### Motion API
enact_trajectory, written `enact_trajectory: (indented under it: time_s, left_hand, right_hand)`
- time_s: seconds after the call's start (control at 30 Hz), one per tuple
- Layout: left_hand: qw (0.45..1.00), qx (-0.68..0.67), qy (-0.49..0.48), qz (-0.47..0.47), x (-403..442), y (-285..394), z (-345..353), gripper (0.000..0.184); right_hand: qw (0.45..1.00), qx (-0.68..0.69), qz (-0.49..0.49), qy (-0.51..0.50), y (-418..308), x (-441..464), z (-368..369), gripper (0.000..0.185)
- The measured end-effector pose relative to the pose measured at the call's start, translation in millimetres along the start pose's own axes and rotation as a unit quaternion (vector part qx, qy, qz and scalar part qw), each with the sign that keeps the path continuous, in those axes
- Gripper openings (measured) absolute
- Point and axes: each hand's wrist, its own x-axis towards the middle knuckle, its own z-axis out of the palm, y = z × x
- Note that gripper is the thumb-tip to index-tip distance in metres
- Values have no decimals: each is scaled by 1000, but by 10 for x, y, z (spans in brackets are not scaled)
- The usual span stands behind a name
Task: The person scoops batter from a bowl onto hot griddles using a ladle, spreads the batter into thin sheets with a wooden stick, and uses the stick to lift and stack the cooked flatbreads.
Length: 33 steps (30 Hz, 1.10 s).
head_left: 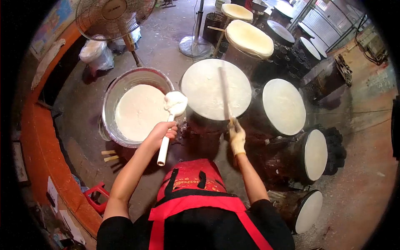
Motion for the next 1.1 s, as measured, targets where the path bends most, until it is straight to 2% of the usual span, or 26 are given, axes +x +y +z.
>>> enact_trajectory:
  time_s: [0.03, 0.1, 0.2, 0.23, 0.3, 0.33, 0.37, 0.43, 0.5, 0.53, 0.57, 0.6, 0.67, 0.73, 0.8, 0.87, 0.9, 1.0, 1.07, 1.1]
  left_hand:
    - [1000, -15, -10, 2, -37, 14, -134, 7]
    - [999, -46, 22, -11, -173, 47, -285, 7]
    - [996, -68, 34, -38, -319, 108, -465, 6]
    - [995, -76, 35, -48, -366, 96, -516, 6]
    - [994, -74, 41, -68, -484, 43, -544, 5]
    - [994, -64, 45, -75, -531, 18, -534, 5]
    - [994, -54, 48, -83, -571, -13, -518, 5]
    - [993, -20, 47, -103, -556, -84, -439, 6]
    - [991, 11, 28, -128, -455, -127, -314, 7]
    - [990, 16, 19, -140, -416, -168, -235, 7]
    - [988, 65, 46, -135, -384, -204, -93, 9]
    - [989, 40, 20, -142, -352, -247, -22, 8]
    - [986, 3, -11, -169, -301, -323, 141, 9]
    - [987, 24, -15, -160, -308, -407, 547, 13]
    - [982, -33, -28, -183, -228, -557, 950, 14]
    - [983, -54, -19, -177, -107, -782, 1620, 14]
    - [980, -77, -28, -180, -67, -874, 1873, 15]
    - [973, -142, -35, -179, 83, -1210, 2563, 18]
    - [971, -167, -32, -168, 308, -1419, 2854, 22]
    - [956, -211, -66, -193, 357, -1468, 2939, 24]
  right_hand:
    - [1000, 0, 12, 22, -80, 65, 66, 43]
    - [977, -167, -134, 15, 68, -72, 255, 42]
    - [974, -170, -2, -150, -318, -497, 434, 38]
    - [980, -142, -12, -140, -196, -470, 478, 38]
    - [997, -50, -60, -13, 107, -242, 416, 36]
    - [990, -50, -116, 66, 88, -98, 352, 37]
    - [978, -87, -121, 148, 74, -32, 315, 37]
    - [978, -183, -103, 13, 52, -288, 248, 40]
    - [952, -287, -29, -105, -219, -542, 175, 43]
    - [926, -335, 35, -169, -582, -671, 151, 45]
    - [945, -299, -13, -136, -415, -713, 139, 46]
    - [956, -265, -67, -104, -229, -751, 71, 47]
    - [981, -190, 13, -28, -340, -678, -257, 48]
    - [985, -134, 10, 105, -263, -458, -732, 51]
    - [984, -129, 111, 52, -301, -229, -1521, 37]
    - [932, -353, 23, 77, 236, 144, -2396, 24]
    - [895, -434, -22, 97, 168, 184, -2818, 21]
    - [832, -540, 9, 128, 582, 493, -3909, 29]
    - [853, -499, 57, 141, 697, 480, -4397, 38]
    - [862, -480, 93, 136, 758, 462, -4552, 54]
